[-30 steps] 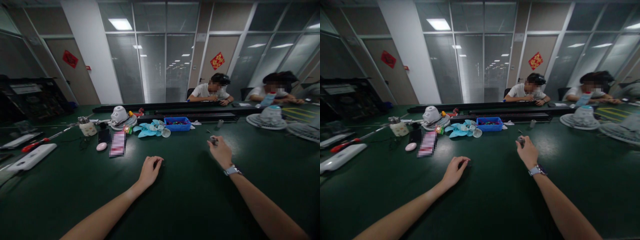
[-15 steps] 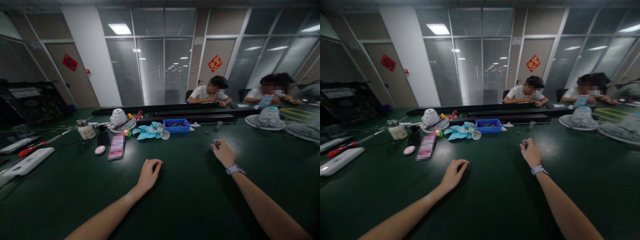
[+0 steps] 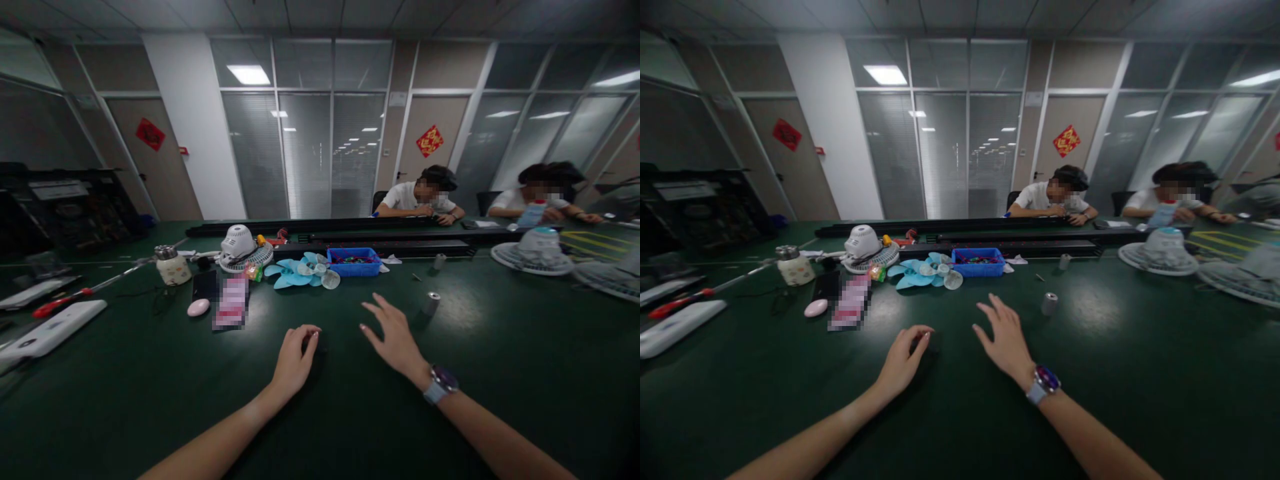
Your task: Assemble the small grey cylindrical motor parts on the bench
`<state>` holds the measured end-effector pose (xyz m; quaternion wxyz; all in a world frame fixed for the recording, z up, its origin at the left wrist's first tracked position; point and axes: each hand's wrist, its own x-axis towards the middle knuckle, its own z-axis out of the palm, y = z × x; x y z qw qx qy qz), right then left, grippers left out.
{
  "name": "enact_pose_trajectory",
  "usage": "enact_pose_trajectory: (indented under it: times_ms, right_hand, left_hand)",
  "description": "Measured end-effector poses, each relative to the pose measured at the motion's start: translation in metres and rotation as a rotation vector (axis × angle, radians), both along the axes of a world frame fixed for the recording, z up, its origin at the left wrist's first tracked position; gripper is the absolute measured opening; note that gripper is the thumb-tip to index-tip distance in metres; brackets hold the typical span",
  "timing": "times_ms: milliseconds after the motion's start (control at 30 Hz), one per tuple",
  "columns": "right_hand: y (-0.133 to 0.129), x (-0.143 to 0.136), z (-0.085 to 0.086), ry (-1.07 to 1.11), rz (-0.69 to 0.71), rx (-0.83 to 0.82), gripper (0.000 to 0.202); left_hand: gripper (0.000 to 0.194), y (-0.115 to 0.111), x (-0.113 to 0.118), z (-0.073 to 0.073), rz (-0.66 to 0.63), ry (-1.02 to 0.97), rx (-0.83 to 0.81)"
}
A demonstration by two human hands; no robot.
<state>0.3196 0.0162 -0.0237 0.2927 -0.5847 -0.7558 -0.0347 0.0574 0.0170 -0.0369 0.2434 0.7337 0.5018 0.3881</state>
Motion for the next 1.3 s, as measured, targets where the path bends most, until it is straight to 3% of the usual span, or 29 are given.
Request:
enact_pose_trajectory:
  times_ms: [100, 200, 333, 667, 800, 933, 1100, 1300]
  right_hand:
    - [-0.020, -0.047, 0.001, -0.007, 0.333, -0.264, 0.055]
    - [-0.028, -0.067, 0.005, -0.025, 0.491, -0.401, 0.052]
    - [-0.025, -0.067, 0.008, -0.005, 0.519, -0.389, 0.046]
    - [-0.012, -0.059, -0.012, 0.078, 0.437, -0.081, 0.033]
    - [0.006, -0.015, -0.004, -0.012, 0.316, 0.238, 0.031]
    - [0.029, 0.059, -0.002, -0.037, -0.033, 0.478, 0.029]
    - [0.041, 0.121, -0.009, 0.033, -0.420, 0.407, 0.050]
    - [0.042, 0.136, -0.010, 0.186, -0.578, 0.308, 0.057]
  left_hand:
    - [0.030, 0.001, 0.001, -0.003, 0.030, -0.040, 0.016]
    - [0.029, 0.003, 0.001, -0.007, 0.043, -0.064, 0.017]
    - [0.029, 0.006, 0.001, -0.011, 0.047, -0.073, 0.012]
    - [0.029, 0.003, 0.003, -0.005, 0.048, -0.060, 0.014]
    - [0.031, 0.000, 0.001, -0.001, 0.041, -0.050, -0.011]
    - [0.030, -0.001, 0.000, 0.000, 0.015, -0.041, -0.041]
    - [0.026, 0.000, -0.001, 0.001, 0.001, -0.051, -0.057]
    - [0.026, 0.001, -0.001, 0.003, -0.008, -0.068, -0.052]
